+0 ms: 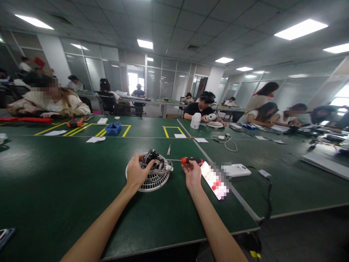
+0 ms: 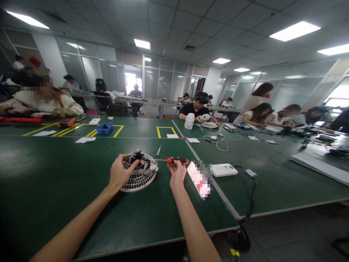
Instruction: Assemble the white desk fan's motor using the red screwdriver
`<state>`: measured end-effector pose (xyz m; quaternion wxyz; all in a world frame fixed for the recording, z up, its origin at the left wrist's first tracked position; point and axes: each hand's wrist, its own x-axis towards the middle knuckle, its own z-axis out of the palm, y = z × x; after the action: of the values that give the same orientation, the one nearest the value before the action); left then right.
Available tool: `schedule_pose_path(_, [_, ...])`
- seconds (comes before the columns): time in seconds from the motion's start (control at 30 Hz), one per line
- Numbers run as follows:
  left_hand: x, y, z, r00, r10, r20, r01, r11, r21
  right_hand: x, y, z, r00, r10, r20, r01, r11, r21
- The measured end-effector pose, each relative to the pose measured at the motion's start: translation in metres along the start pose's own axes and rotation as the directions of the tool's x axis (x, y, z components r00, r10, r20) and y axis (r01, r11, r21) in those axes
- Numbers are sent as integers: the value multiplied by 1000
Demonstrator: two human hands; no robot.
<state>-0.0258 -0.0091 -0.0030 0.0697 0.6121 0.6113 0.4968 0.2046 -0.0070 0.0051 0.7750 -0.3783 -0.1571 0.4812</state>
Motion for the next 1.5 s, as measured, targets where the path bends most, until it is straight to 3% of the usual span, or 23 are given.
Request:
schedule_pose_path(0.23, [0,0,1,1000,-4,-14,4,1000,6,4,4,-3,994,-111,3,110,980,-164])
schedule_pose_path(0.47, [-1,3,-1,1000,-23,-4,23,1000,12,3,3,-2,995,-80,62,80,997,2])
schedule_pose_path(0.83, [-1,7,-2,999,-45,-6,45,999,-30,-1,0,4,985,-169,32,172,972,-162])
schedule_pose_path(1.1, [1,6,-1,998,-55,-9,54,997,-52,6,2,-2,990,-124,61,129,989,-76])
schedule_pose_path(1.37, [2,5,-1,999,-48,-6,47,997,-57,3,3,1,990,-136,23,138,980,-146])
schedule_pose_path(1.5, [3,2,-1,999,-42,-1,42,997,-59,3,2,-1,999,18,49,-13,994,-108])
